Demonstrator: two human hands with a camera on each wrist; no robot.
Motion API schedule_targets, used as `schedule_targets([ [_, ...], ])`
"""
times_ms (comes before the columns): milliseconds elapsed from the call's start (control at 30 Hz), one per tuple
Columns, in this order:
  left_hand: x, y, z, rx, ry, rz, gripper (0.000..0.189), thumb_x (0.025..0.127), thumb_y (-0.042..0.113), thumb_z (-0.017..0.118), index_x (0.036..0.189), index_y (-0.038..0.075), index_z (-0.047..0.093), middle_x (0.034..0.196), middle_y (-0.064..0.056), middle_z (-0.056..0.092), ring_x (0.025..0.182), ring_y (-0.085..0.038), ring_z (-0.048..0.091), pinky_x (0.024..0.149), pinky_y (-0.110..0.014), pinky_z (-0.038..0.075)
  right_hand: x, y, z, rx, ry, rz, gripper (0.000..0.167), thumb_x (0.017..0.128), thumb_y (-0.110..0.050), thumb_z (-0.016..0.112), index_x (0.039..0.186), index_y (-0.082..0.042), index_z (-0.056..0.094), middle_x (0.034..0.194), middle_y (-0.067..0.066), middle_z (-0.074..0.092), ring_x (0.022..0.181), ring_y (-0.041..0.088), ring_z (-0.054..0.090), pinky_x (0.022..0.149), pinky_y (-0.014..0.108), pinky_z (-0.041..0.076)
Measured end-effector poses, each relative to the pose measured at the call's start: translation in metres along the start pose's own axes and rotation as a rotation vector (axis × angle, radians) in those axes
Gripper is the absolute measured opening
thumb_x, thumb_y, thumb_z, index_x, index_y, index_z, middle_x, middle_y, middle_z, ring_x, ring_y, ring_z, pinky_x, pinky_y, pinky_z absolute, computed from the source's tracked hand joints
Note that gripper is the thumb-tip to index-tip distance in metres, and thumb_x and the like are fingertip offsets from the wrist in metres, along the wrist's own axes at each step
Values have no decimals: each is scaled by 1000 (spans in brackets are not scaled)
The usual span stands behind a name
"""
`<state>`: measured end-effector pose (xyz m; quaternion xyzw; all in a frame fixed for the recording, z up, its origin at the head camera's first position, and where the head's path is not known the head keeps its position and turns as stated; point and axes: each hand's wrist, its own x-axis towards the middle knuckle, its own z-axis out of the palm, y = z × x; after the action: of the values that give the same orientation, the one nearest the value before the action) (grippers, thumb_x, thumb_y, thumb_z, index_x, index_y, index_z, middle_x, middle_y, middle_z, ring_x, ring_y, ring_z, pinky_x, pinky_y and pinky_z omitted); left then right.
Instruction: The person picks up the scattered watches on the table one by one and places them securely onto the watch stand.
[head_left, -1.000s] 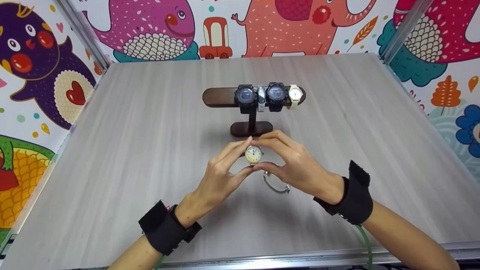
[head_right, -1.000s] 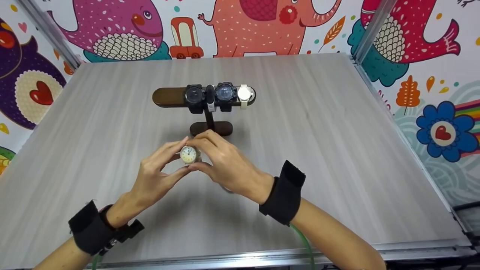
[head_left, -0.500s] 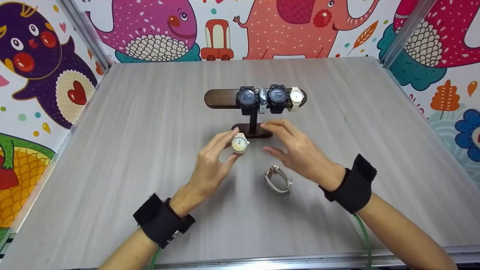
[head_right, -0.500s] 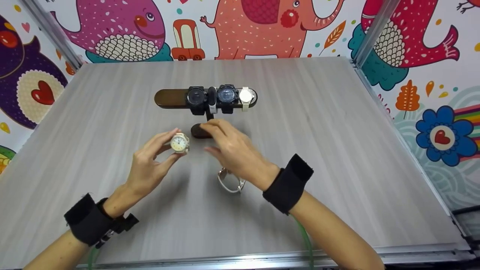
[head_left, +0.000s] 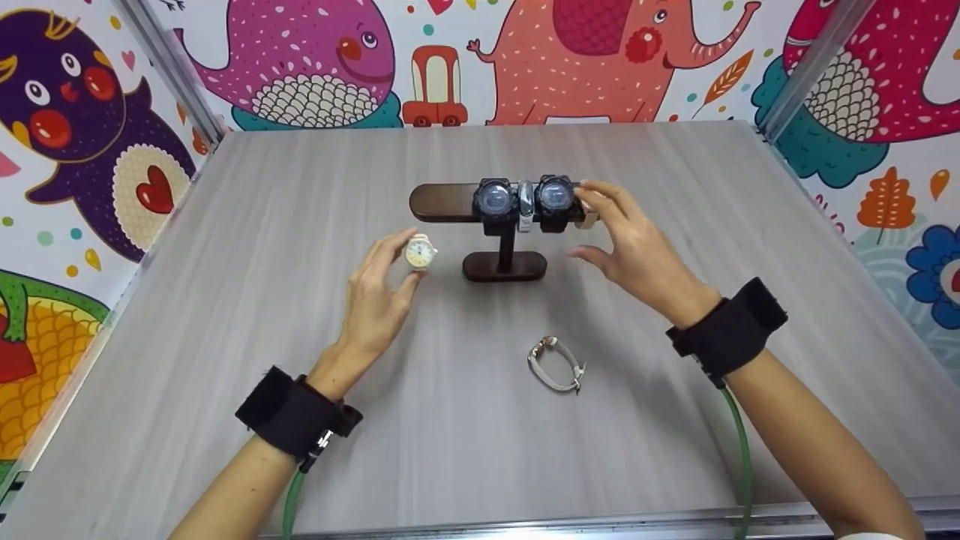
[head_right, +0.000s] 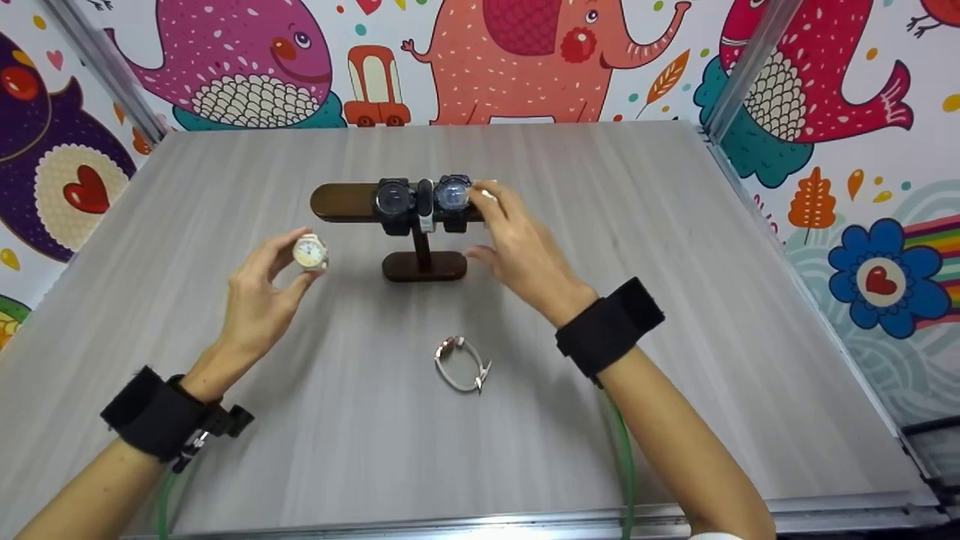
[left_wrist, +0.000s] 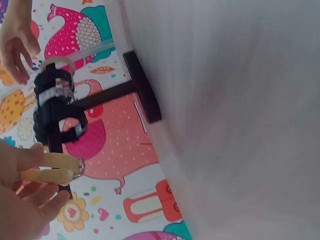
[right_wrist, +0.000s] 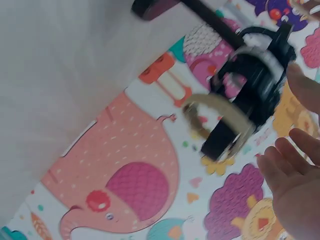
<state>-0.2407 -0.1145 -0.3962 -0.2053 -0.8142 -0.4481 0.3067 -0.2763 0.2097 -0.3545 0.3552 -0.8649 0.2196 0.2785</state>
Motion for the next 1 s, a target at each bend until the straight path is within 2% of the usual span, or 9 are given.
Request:
schedule_targets([
  [200, 15, -15, -8, 30, 21, -76, 52, 80, -6, 77, 129, -7, 60, 120, -23, 67, 117, -36, 65, 104, -37, 54, 3, 20, -4, 54, -72, 146, 83, 78, -10, 85, 147, 4, 42, 149, 23, 44, 131, 35, 53, 110, 44, 49],
  [300, 22, -21, -11, 42, 25, -100, 52, 80, -4, 78, 128, -5, 62, 120, -22, 68, 117, -35, 66, 103, -38, 55, 2, 27, -3, 101, -96, 220, 83, 79, -9, 84, 149, 2, 41, 152, 21, 43, 135, 33, 50, 113, 44, 46],
  [367, 27, -24, -12, 45, 22, -109, 52, 79, -3, 79, 129, -4, 62, 120, -21, 69, 116, -34, 67, 102, -38, 55, 2, 30, -2, 110, -100, 240, 82, 80, -9, 83, 150, 1, 42, 152, 19, 44, 135, 33, 50, 113, 45, 45],
  [633, 43, -28, -18, 37, -41, -80, 53, 80, -3, 78, 131, -4, 61, 125, -21, 68, 118, -35, 67, 103, -41, 54, 1, 36, 1, 84, -45, 136, 71, 80, -6, 81, 144, 1, 51, 144, 20, 54, 130, 32, 57, 108, 41, 49],
  [833, 55, -31, -21, -20, -129, -129, 55, 83, -1, 76, 136, 0, 60, 135, -17, 65, 123, -31, 65, 107, -37, 52, -1, 38, 6, 70, -28, 118, 71, 80, -6, 82, 143, 3, 51, 143, 20, 56, 132, 34, 56, 110, 42, 48],
  [1000, 62, -34, -19, -43, -178, -168, 57, 84, 2, 76, 138, 3, 59, 137, -16, 63, 126, -30, 63, 106, -35, 52, -3, 39, 7, 65, -17, 114, 71, 80, -6, 82, 143, 3, 50, 143, 21, 56, 131, 35, 56, 109, 44, 48],
])
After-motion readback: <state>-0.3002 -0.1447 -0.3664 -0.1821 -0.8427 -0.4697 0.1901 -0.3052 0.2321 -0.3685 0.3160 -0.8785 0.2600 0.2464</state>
